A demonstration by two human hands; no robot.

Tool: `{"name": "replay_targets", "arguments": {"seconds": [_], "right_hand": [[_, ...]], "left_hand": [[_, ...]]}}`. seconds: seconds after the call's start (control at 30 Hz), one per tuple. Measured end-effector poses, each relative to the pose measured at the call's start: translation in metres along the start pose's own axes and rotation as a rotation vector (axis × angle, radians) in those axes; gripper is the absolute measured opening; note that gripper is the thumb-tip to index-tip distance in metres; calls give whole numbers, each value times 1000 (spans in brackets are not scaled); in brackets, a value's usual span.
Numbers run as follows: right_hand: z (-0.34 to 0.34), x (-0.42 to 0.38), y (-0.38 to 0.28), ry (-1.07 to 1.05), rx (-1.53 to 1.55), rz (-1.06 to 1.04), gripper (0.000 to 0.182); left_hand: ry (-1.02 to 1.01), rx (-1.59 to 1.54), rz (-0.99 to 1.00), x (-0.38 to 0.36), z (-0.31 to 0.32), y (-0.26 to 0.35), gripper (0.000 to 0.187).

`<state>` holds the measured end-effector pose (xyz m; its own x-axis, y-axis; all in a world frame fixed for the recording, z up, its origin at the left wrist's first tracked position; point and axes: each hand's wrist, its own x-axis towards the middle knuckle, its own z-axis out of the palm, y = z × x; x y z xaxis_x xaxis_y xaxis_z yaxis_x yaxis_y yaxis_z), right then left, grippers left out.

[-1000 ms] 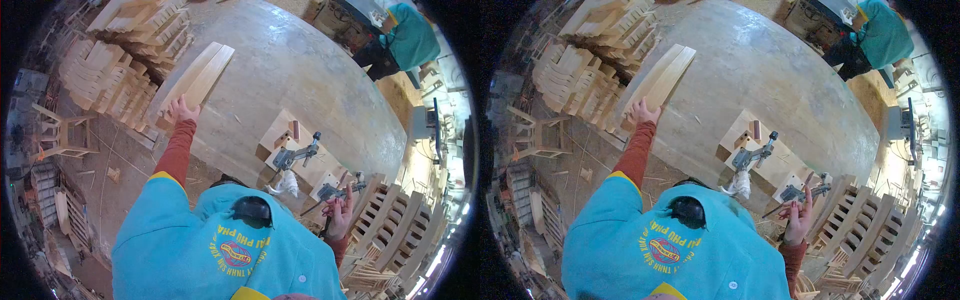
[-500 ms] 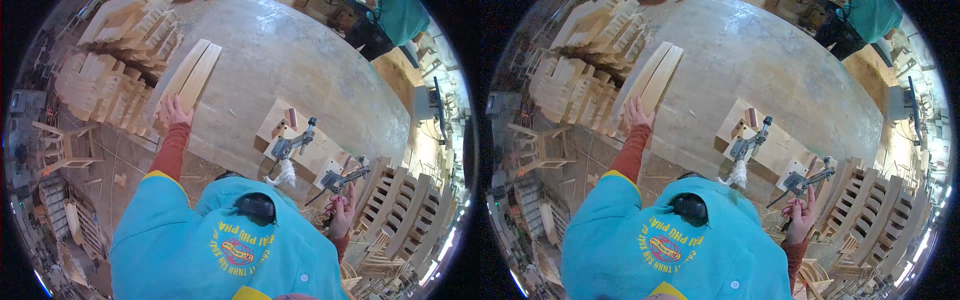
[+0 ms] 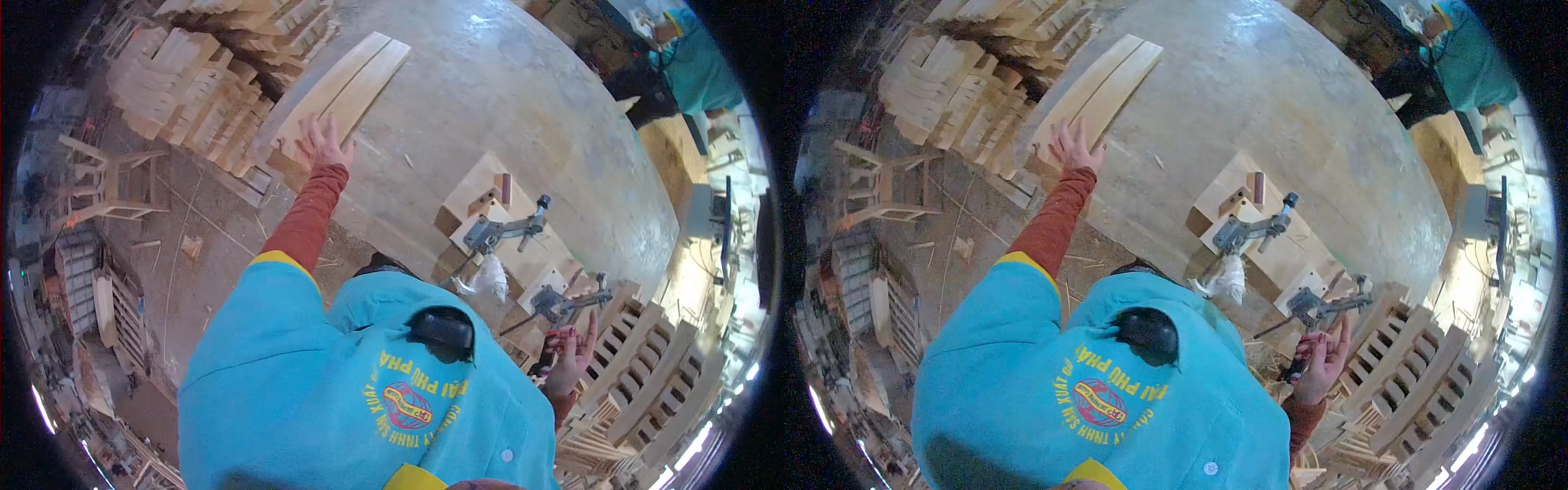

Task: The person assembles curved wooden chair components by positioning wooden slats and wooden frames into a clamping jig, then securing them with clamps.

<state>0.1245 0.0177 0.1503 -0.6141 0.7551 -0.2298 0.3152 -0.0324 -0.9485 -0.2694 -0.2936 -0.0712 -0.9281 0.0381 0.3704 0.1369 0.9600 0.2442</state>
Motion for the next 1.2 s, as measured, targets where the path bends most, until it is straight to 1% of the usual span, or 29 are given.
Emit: {"name": "replay_targets", "arguments": {"seconds": [0.1, 0.2, 0.27, 0.3, 0.33, 0.37, 0.4, 0.43, 0.47, 0.53, 0.57, 0.6, 0.63, 0.7, 0.73, 0.77, 0.83, 0.9, 0.93, 1.0, 1.03, 1.07, 1.1, 1.13, 1.17, 1.2], "right_hand": [[-19, 4, 1, 72, -17, -69, 52], [-41, 8, 7, 174, 9, -100, 52], [-73, 14, 28, 278, -2, -127, 52], [-87, 11, 34, 347, -13, -113, 51], [-103, 10, 43, 418, -20, -97, 51], [-127, 10, 72, 497, -30, -51, 51], [-152, 8, 105, 569, -36, -6, 52], [-167, 6, 127, 594, -54, 50, 51], [-176, 6, 147, 608, -67, 107, 51], [-194, 7, 190, 542, -223, 211, 51], [-204, 13, 229, 525, -350, 170, 56], [-212, 17, 258, 501, -477, 131, 61], [-212, 20, 264, 509, -691, 167, 65], [-208, 29, 272, 500, -1115, 246, 74], [-209, 27, 277, 529, -1101, 286, 79], [-209, 26, 284, 550, -1086, 322, 83], [-212, 27, 302, 585, -1010, 417, 90], [-218, 33, 319, 616, -885, 534, 95], [-218, 33, 314, 595, -913, 590, 94], [-208, 32, 276, 539, -974, 699, 93], [-215, 31, 287, 499, -834, 601, 89], [-230, 29, 304, 455, -693, 500, 86], [-231, 32, 299, 427, -544, 411, 82], [-231, 35, 292, 392, -389, 330, 79], [-225, 26, 253, 376, -220, 272, 75], [-215, 17, 213, 364, -49, 220, 71]], "left_hand": [[-496, -436, 395, 2, 20, 20, 54], [-608, -590, 591, 0, 46, 63, 40], [-738, -394, 640, 2, 77, 68, 24], [-781, -357, 591, 4, 76, 74, 17], [-722, -392, 675, 6, 76, 75, 16], [-701, -397, 709, 6, 88, 67, 16], [-713, -325, 765, 8, 92, 63, 16], [-733, -185, 760, 3, 88, 61, 19], [-824, -83, 609, -3, 57, 72, 21], [-870, -83, 601, -17, 62, 48, 23], [-866, -208, 636, -25, 70, 26, 22], [-867, -261, 580, -40, 71, 10, 18], [-1007, -544, 466, -53, 146, -58, 14], [-1261, -374, 533, -73, 115, -102, 17], [-1383, -285, 577, -83, 98, -122, 19], [-1511, -164, 556, -91, 74, -139, 19], [-1695, 7, 356, -110, 33, -161, 20], [-1751, 33, 146, -121, 1, -166, 23], [-1752, 17, 44, -124, -8, -163, 24], [-1691, -116, -17, -115, -31, -117, 27], [-1643, -205, 8, -102, -47, -77, 29], [-1578, -326, 81, -85, -71, -27, 31], [-1484, -380, 248, -65, -126, 53, 31], [-1446, -707, 215, -55, -119, 67, 25], [-1376, -728, 371, -39, -158, 125, 24], [-1300, -855, 382, -36, -184, 167, 23]]}}
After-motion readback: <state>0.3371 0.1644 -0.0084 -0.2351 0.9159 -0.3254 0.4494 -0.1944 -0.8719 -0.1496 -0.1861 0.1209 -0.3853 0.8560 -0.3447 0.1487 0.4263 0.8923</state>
